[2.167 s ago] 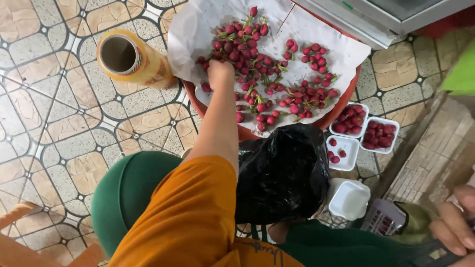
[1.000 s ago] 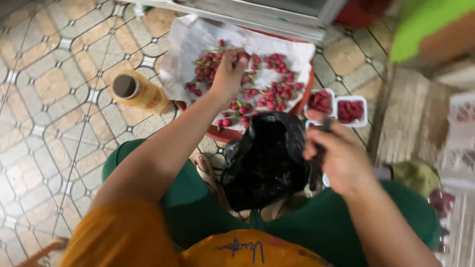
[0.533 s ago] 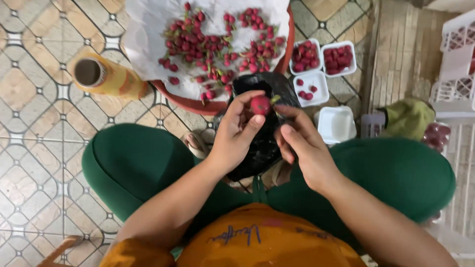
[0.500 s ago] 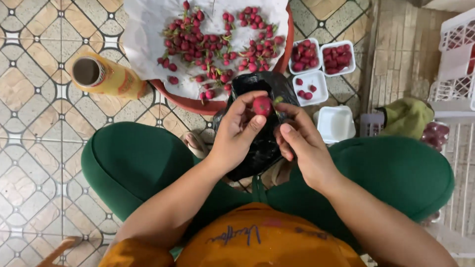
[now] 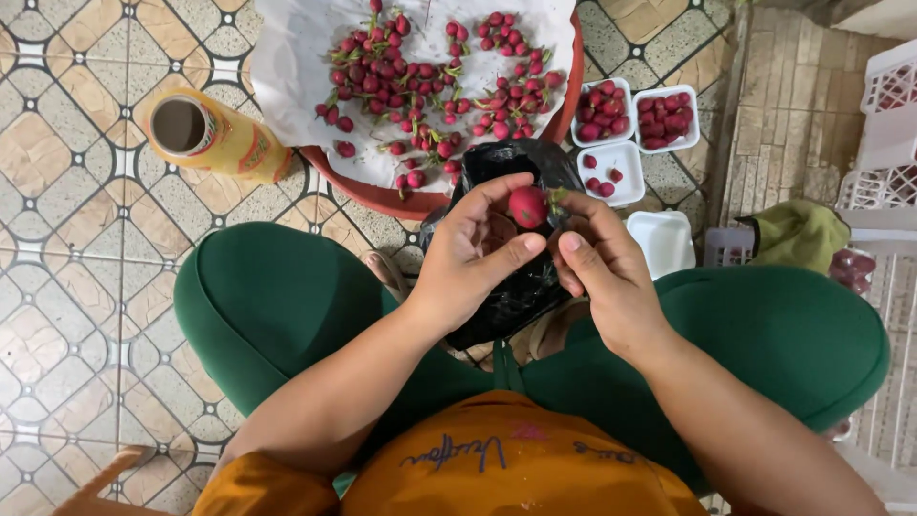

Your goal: Sorting and trimming red fruits from a large tray into smaller containers and a bag

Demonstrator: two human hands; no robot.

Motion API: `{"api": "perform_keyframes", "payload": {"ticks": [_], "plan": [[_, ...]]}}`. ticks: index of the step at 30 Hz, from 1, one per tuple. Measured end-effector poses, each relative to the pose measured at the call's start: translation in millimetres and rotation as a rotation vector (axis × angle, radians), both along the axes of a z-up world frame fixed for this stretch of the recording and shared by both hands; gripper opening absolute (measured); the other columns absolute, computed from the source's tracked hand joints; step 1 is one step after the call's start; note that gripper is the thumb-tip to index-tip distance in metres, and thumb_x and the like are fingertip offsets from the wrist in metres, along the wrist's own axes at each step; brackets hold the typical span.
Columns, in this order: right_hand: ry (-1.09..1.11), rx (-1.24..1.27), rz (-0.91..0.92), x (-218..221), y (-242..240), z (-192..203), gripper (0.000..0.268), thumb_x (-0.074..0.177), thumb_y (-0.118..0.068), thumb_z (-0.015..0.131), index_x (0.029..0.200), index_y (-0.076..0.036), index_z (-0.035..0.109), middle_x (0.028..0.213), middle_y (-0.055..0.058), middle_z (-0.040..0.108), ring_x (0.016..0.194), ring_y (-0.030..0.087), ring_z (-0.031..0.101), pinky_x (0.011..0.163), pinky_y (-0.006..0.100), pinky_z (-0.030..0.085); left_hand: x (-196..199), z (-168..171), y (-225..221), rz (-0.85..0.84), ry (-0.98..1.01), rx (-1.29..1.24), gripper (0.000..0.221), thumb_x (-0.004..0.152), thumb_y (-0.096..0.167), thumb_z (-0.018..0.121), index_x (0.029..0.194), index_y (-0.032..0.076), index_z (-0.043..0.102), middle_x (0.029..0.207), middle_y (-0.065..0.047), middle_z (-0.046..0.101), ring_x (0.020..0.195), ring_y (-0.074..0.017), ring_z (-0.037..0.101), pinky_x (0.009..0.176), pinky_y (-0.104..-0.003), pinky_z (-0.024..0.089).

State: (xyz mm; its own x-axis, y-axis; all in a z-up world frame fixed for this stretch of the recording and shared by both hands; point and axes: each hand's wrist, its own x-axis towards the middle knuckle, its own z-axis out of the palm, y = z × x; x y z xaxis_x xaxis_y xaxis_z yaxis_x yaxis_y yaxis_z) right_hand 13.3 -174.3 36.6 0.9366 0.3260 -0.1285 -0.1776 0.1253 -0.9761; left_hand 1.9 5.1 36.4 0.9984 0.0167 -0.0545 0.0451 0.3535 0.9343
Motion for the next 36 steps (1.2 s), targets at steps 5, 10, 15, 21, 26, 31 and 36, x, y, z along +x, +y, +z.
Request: {"api": "perform_keyframes", "payload": {"ticks": [5,10,15,21,26,31,36], "plan": [[0.000,-0.021,0.033,-3.1,3.6,2.4,0.043,0.106,-0.016,0.053,0.146,0.000,0.050,0.079,0.009,0.056,0.058,0.008,0.046,0.053,0.021,0.041,0.4,5.3,4.7,0.071,0.005,0.098,0.052,0.090,0.016,0.081,0.137,0.005,0.062,0.098,-0.007,0.067,0.075,-0.0058,0.059,0.064,-0.017,0.050],[-0.028,-0.054,0.043,-1.7,4.1,5.1,0.044,0.107,-0.015,0.051,0.147,0.000,0.049,0.077,0.008,0.054,0.056,0.008,0.046,0.052,0.020,0.041,3.5,11.4,5.2,0.109,0.012,0.155,0.045,0.092,0.019,0.080,0.131,0.005,0.065,0.096,-0.007,0.068,0.074,-0.0060,0.060,0.065,-0.020,0.051],[-0.064,-0.065,0.057,-1.8,-0.2,-1.3,0.051,0.107,-0.012,0.051,0.156,-0.006,0.040,0.078,0.004,0.051,0.057,0.005,0.044,0.053,0.017,0.039,2.2,15.9,6.9,0.102,-0.008,0.293,0.039,0.096,0.022,0.076,0.131,0.008,0.067,0.095,-0.008,0.071,0.070,-0.0076,0.061,0.061,-0.022,0.052],[-0.102,-0.106,0.068,-3.6,-2.1,2.5,0.052,0.108,-0.011,0.050,0.158,-0.009,0.038,0.078,0.003,0.050,0.058,0.004,0.046,0.053,0.016,0.039,1.6,21.0,6.1,0.102,-0.050,0.369,0.037,0.098,0.021,0.073,0.132,0.008,0.067,0.081,-0.006,0.067,0.066,-0.0068,0.058,0.058,-0.021,0.049],[-0.099,-0.103,0.068,-4.0,-1.5,0.3,0.053,0.108,-0.012,0.049,0.160,-0.011,0.036,0.079,0.001,0.050,0.058,0.003,0.045,0.052,0.015,0.039,3.0,11.6,5.1,0.100,-0.073,0.381,0.036,0.098,0.022,0.072,0.131,0.008,0.067,0.085,-0.008,0.068,0.067,-0.0092,0.061,0.058,-0.023,0.051],[-0.077,-0.080,0.069,-3.6,1.5,4.3,0.057,0.107,-0.012,0.051,0.161,-0.012,0.032,0.079,0.000,0.047,0.057,0.003,0.046,0.050,0.015,0.039,3.1,9.1,8.7,0.084,-0.095,0.397,0.035,0.099,0.023,0.071,0.131,0.008,0.067,0.087,-0.009,0.069,0.068,-0.0105,0.063,0.058,-0.025,0.052],[-0.026,-0.036,0.067,-4.6,2.7,-0.9,0.052,0.107,-0.011,0.050,0.158,-0.006,0.038,0.076,-0.003,0.044,0.052,0.000,0.043,0.046,0.014,0.036,2.5,9.3,8.8,0.077,-0.101,0.398,0.034,0.099,0.022,0.071,0.131,0.009,0.067,0.085,-0.007,0.065,0.067,-0.0103,0.062,0.055,-0.025,0.051]]}}
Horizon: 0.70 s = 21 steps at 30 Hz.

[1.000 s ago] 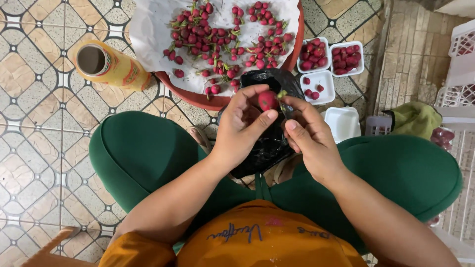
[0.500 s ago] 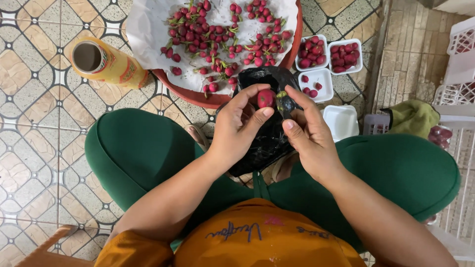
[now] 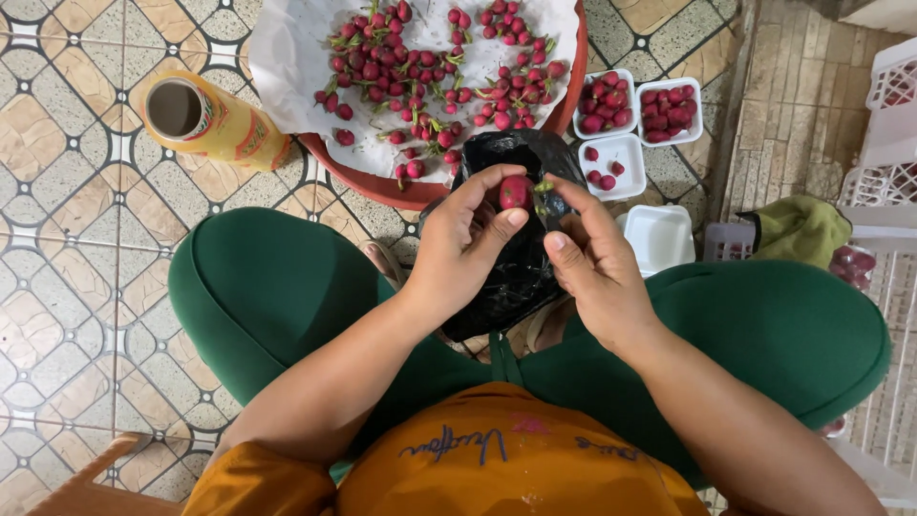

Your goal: Sorting and trimming red fruits from a large tray into smaller containers and a bag

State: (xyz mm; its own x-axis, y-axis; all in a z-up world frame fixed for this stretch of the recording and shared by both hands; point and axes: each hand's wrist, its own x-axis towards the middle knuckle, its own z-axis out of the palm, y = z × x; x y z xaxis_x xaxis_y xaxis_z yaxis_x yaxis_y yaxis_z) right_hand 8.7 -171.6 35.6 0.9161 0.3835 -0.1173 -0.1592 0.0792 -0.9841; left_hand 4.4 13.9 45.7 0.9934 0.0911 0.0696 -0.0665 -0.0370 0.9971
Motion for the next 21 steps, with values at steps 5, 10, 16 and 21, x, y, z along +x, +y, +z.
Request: {"api": "perform_keyframes", "payload": {"ticks": [5,10,16,21], "plan": [[0.019,-0.003,-0.019,-0.5,3.3,5.1,0.047,0.107,-0.013,0.051,0.153,-0.005,0.046,0.074,-0.001,0.047,0.055,0.003,0.047,0.048,0.016,0.040,-4.1,-4.2,-2.2,-0.021,0.015,0.007,0.035,0.098,0.019,0.072,0.132,0.010,0.067,0.085,-0.007,0.065,0.064,-0.0100,0.059,0.053,-0.023,0.050],[0.014,0.003,-0.027,0.1,3.6,7.4,0.047,0.106,-0.013,0.053,0.152,-0.004,0.047,0.074,0.000,0.047,0.054,0.005,0.047,0.048,0.017,0.040,-1.4,3.7,-0.3,-0.052,0.013,0.022,0.035,0.099,0.022,0.071,0.131,0.010,0.067,0.087,-0.008,0.066,0.067,-0.0120,0.062,0.052,-0.023,0.050],[0.055,-0.006,-0.066,2.6,-3.0,0.8,0.042,0.107,-0.014,0.051,0.148,-0.005,0.049,0.076,0.003,0.047,0.052,0.006,0.045,0.045,0.019,0.040,-2.2,3.1,-5.6,-0.088,0.036,-0.031,0.037,0.096,0.023,0.073,0.130,0.010,0.068,0.089,-0.008,0.068,0.069,-0.0102,0.062,0.052,-0.022,0.050],[0.163,0.004,0.028,5.7,-6.8,21.9,0.048,0.103,-0.011,0.053,0.149,-0.004,0.046,0.074,0.003,0.049,0.049,0.003,0.044,0.043,0.016,0.036,1.2,-4.2,17.3,-0.027,0.054,0.061,0.046,0.089,0.026,0.082,0.130,0.012,0.069,0.095,-0.008,0.072,0.070,-0.0111,0.061,0.056,-0.021,0.047]]}}
